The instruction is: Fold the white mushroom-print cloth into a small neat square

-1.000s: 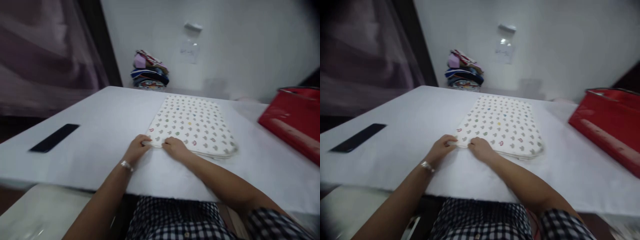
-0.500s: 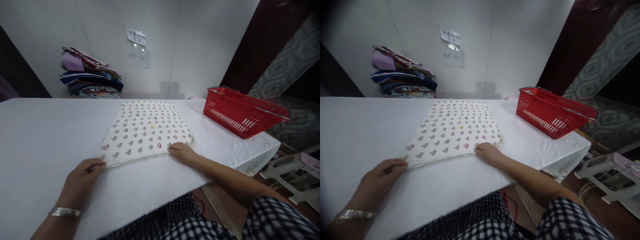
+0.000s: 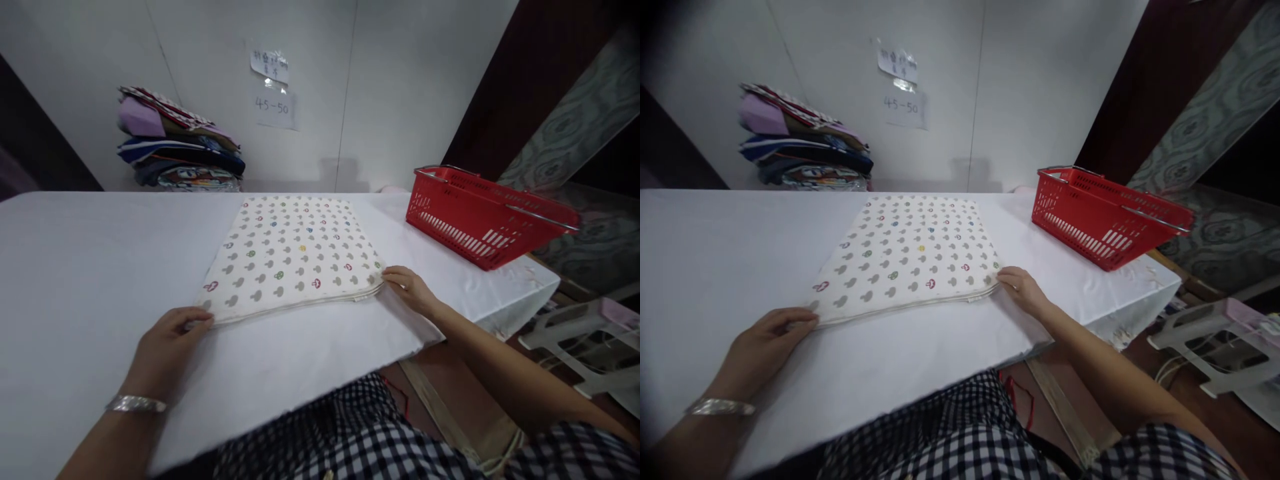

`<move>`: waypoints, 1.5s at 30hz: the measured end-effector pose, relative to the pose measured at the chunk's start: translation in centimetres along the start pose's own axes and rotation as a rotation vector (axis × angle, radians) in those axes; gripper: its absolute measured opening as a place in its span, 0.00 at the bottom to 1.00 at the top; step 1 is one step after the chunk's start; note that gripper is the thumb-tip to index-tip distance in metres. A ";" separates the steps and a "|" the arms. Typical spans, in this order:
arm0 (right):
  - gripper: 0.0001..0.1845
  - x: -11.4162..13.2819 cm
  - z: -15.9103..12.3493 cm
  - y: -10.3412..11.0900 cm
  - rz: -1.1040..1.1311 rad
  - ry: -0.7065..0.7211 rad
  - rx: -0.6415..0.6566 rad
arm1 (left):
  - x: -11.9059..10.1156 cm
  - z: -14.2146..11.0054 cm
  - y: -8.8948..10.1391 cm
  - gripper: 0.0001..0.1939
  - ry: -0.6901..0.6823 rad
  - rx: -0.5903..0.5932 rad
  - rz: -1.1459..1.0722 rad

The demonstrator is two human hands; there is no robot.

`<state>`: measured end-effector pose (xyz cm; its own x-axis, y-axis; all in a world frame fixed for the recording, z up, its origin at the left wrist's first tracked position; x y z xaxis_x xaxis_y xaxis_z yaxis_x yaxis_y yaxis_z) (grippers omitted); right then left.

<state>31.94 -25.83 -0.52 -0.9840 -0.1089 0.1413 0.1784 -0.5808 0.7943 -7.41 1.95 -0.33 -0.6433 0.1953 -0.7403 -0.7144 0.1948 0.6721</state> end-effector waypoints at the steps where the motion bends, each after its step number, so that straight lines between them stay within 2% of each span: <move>1: 0.12 0.3 0.6 -0.3 0.017 0.040 0.042 | 0.0 0.0 0.0 0.20 -0.006 -0.003 0.002; 4: 0.12 1.0 2.1 -0.8 0.049 0.135 0.211 | 0.0 0.0 0.0 0.20 -0.020 -0.012 0.006; 6: 0.13 1.2 2.6 -0.8 0.055 0.148 0.287 | 0.1 0.0 -0.1 0.20 -0.025 -0.014 -0.004; 16: 0.08 1.1 4.0 -0.7 0.116 0.038 0.552 | -0.3 -0.4 0.1 0.18 -0.070 -0.033 -0.017; 21: 0.08 1.4 5.2 -1.0 0.061 -0.044 0.663 | -0.3 -0.3 0.0 0.18 -0.088 -0.034 -0.015; 30: 0.09 1.5 5.7 -1.1 -0.015 -0.111 0.712 | 0.2 -0.1 0.0 0.18 -0.086 -0.025 0.019; 34: 0.10 1.7 5.4 -0.4 0.011 -0.048 0.667 | 0.5 0.2 0.0 0.17 -0.100 0.005 0.048; 39: 0.10 1.9 4.9 -0.5 0.002 0.062 0.683 | 0.3 0.0 0.0 0.17 -0.094 -0.009 0.020; 45: 0.08 1.9 4.4 -0.3 0.019 0.060 0.620 | 0.0 -0.3 0.0 0.17 -0.082 -0.029 -0.001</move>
<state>30.02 -22.32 2.10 -0.9754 -0.1702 0.1399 0.1426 -0.0034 0.9898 -7.44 1.69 -0.32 -0.6184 0.2738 -0.7366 -0.7236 0.1673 0.6697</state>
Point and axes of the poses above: each hand's wrist, its own z-axis towards the middle knuckle, its own y-axis out of the back of the hand, x = y × z, the point moved 2 cm from there along z, towards the middle knuckle, and after that the axes turned 6 degrees about y, right-handed, at the moved point
